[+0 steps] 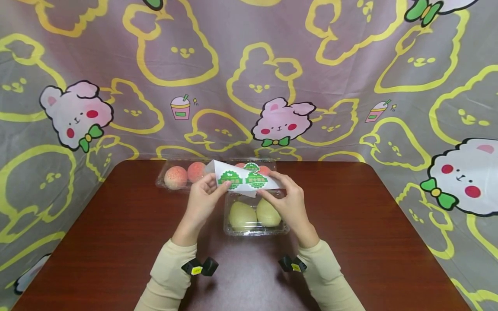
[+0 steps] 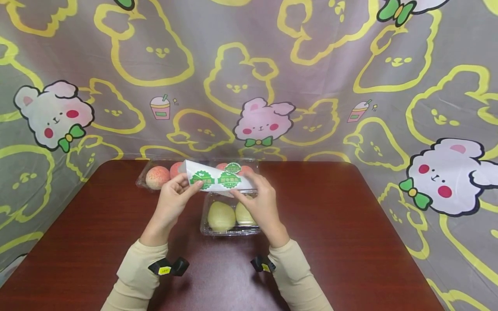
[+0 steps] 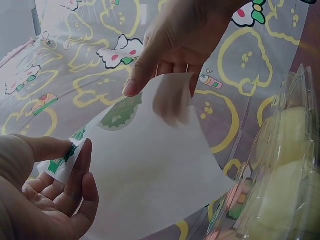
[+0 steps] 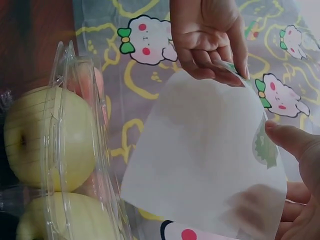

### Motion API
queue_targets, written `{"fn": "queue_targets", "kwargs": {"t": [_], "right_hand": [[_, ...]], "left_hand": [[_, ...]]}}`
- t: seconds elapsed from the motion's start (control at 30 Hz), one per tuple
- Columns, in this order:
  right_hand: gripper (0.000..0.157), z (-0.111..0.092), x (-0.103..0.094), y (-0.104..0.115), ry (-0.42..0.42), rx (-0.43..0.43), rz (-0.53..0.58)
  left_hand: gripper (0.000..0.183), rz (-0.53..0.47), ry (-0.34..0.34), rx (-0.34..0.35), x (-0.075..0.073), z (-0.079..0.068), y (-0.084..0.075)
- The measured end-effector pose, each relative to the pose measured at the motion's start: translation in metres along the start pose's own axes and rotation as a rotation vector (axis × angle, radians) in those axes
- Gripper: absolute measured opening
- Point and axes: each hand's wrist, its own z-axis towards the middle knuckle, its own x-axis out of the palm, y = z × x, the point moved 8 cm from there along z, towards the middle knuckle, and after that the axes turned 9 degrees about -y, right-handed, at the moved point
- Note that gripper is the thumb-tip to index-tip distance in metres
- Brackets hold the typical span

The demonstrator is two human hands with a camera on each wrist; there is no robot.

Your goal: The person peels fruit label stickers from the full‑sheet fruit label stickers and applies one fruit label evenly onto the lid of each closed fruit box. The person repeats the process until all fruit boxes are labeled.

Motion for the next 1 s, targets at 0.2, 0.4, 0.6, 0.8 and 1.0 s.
{"fn": "queue_targets", "kwargs": {"t": [0.2,0.4,0.6,0.8,1.0], "right_hand": [[0.04,0.0,0.002,-0.003,0.024,0.079,0.076],[0.036,-0.002,0.002,-0.01,0.042,0.155,0.125],[0.029,-0.002,0.001,-0.013,0.033,0.199,0.162],[0.022,-0.001,-0.001,-0.014,-0.001,0.216,0.191],[0.02,0.0,-0.003,-0.011,-0.035,0.203,0.199]], "left_hand": [[0.021,0.001,-0.01,0.022,0.002,0.0,-0.001],[0.019,0.048,-0.016,0.062,0.004,0.0,-0.002],[0.02,0.073,0.006,0.09,0.008,-0.003,-0.003],[0.022,0.076,0.023,0.101,0.011,-0.004,-0.002],[0.021,0.085,0.017,0.125,0.012,-0.005,-0.002]]}}
